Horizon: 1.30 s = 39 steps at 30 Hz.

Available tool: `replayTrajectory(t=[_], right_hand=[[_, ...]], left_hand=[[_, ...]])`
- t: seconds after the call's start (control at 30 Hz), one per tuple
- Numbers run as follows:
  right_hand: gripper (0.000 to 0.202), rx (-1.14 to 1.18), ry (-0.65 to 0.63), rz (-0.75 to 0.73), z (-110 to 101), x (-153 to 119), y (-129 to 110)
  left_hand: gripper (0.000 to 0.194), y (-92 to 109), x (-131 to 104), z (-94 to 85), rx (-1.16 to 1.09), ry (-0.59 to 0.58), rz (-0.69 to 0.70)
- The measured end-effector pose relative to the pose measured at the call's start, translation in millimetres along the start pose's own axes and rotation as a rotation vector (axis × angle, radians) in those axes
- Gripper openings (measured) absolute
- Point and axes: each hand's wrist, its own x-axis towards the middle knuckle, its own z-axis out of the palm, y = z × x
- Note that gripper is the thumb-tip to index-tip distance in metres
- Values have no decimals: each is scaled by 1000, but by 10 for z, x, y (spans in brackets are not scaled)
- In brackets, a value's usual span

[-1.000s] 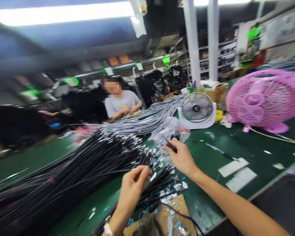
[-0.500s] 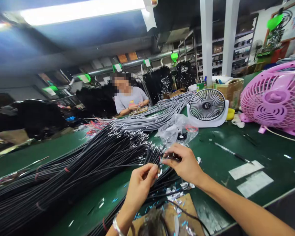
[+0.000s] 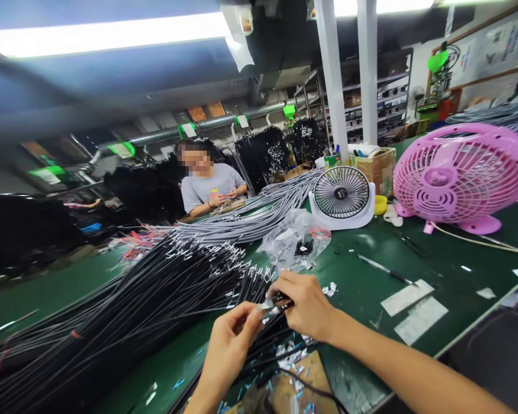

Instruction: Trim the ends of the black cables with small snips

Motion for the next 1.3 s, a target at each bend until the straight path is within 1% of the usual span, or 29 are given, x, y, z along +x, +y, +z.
replayTrajectory(t=[0.1,0.2,0.27,0.37,0.43,0.5,0.57,0.63,0.7,0.77,0.83,0.87,0.9,0.97,1.03,1.1,1.2,1.3], right_hand=[[26,2,-80,-10,-34,-3,-5],[18,-3,-146,21,-71,8,-30],[13,-38,-125,73,-87,20,-31],[7,-103,-28,175,-75,44,8],[5,-96,-15,218,-34,52,38],[5,-48,-63,232,23,45,48],[10,7,-133,227,64,30,38],[9,38,-168,220,46,30,31],[8,26,-121,233,-43,59,57],[6,-32,21,278,-168,110,112],[17,-84,132,316,-266,162,156],[23,-102,150,323,-290,179,159],[28,-113,144,318,-296,188,146],[30,-103,72,281,-264,182,74],[25,-49,-26,235,-212,157,-24],[21,17,-97,215,-178,135,-103],[21,81,-124,234,-178,133,-146],[22,115,-116,251,-193,148,-135]], left_hand=[[36,47,26,-70,70,-1,20],[35,73,51,-120,111,-46,43],[34,54,60,-113,118,-59,57],[30,-17,82,-55,111,-23,50],[28,-54,97,-30,81,-17,30],[26,-58,89,-46,51,-41,39],[24,-30,56,-92,40,-76,102],[22,11,15,-135,57,-77,159],[23,42,-16,-148,92,-44,156],[26,54,-33,-131,110,-15,102],[28,55,-36,-105,86,7,63],[29,56,-35,-94,67,23,52],[29,57,-34,-87,50,41,45],[28,65,-32,-84,26,77,43],[28,73,-37,-89,19,102,54],[27,76,-45,-96,20,117,69],[26,71,-54,-99,21,115,79],[25,68,-54,-95,21,107,79]])
